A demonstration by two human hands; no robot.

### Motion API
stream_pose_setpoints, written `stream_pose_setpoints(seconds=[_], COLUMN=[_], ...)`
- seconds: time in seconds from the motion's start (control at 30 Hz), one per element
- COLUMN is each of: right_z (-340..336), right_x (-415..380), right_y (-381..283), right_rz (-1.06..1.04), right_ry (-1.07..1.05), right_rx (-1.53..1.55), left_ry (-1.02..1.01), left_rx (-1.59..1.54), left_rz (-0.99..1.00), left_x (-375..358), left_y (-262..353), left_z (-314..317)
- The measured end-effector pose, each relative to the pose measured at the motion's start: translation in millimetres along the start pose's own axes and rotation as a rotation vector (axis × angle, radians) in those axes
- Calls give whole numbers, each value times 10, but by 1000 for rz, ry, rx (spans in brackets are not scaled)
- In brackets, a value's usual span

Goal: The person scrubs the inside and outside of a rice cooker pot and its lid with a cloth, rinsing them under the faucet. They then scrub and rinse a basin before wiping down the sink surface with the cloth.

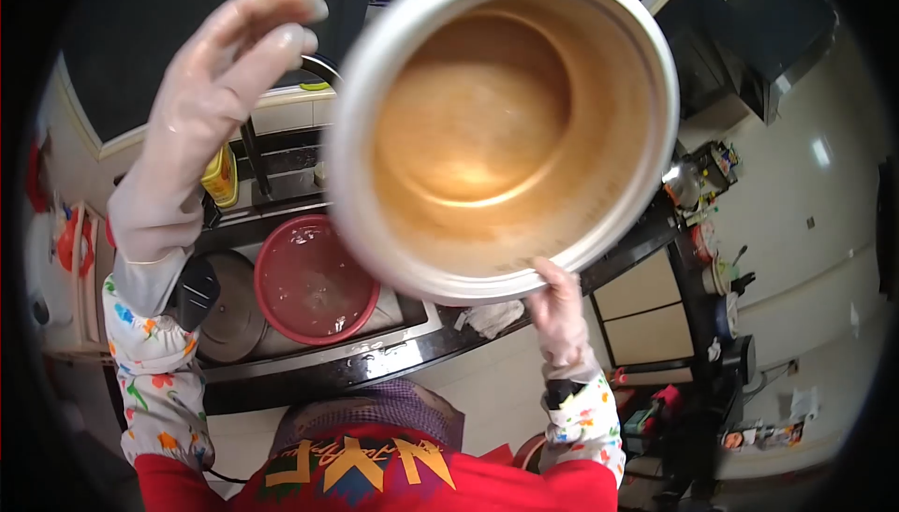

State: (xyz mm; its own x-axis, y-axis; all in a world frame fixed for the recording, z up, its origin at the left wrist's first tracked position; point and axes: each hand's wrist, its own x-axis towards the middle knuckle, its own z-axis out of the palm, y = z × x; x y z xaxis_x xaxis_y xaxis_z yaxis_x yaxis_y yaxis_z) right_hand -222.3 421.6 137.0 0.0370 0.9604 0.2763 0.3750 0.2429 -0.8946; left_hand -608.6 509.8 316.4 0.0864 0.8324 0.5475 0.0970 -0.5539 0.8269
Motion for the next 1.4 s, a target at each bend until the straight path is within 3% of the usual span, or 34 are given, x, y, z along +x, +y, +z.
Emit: stream_pose_setpoints(seconds=[0.07,0.13,0.2,0.23,0.33,0.4,0.53,0.6,0.67,0.73,0.8,0.87,1.0,1.03,1.17,1.27,1.33,1.4], right_z=[-325,-732,-804,-1091,-1637,-1763,-1954,-2032,-2153,-2021,-1934,-1914,-1937,-1862,-1901,-1808,-1689,-1662], right_x=[104,185,354,354,601,898,1126,1144,1107,1040,1081,1116,1210,1194,1289,1352,1341,1370], right_y=[-148,-103,-341,-26,389,586,1325,1620,1889,1914,1839,1925,2332,2294,2403,2291,2131,2123], right_rz=[415,399,352,267,201,325,415,508,611,407,398,498,464,315,370,440,329,331], right_ry=[235,352,660,534,436,591,652,565,369,250,226,273,235,200,159,171,213,197], right_rx=[570,605,567,352,224,723,818,794,557,-133,-174,252,225,-170,128,-78,-293,-321], left_ry=[-82,-161,-150,-150,-110,-61,25,29,58,93,138,159,198,201,228,243,259,268], left_rx=[3,11,-6,-30,-85,-68,-113,-83,-87,-102,-87,-106,-142,-141,-129,-112,-100,-115], left_rz=[-127,-306,-384,-436,-603,-686,-813,-838,-885,-888,-891,-893,-939,-940,-965,-976,-983,-987], left_x=[-69,-259,-470,-583,-855,-1012,-1536,-1642,-1759,-1828,-1901,-1944,-2003,-2015,-2094,-2158,-2204,-2249], left_y=[-334,-622,-775,-856,-1027,-1122,-1464,-1435,-1470,-1468,-1519,-1515,-1467,-1452,-1411,-1380,-1364,-1356], left_z=[-37,-70,17,51,133,215,264,318,324,377,394,437,509,525,544,554,557,556])
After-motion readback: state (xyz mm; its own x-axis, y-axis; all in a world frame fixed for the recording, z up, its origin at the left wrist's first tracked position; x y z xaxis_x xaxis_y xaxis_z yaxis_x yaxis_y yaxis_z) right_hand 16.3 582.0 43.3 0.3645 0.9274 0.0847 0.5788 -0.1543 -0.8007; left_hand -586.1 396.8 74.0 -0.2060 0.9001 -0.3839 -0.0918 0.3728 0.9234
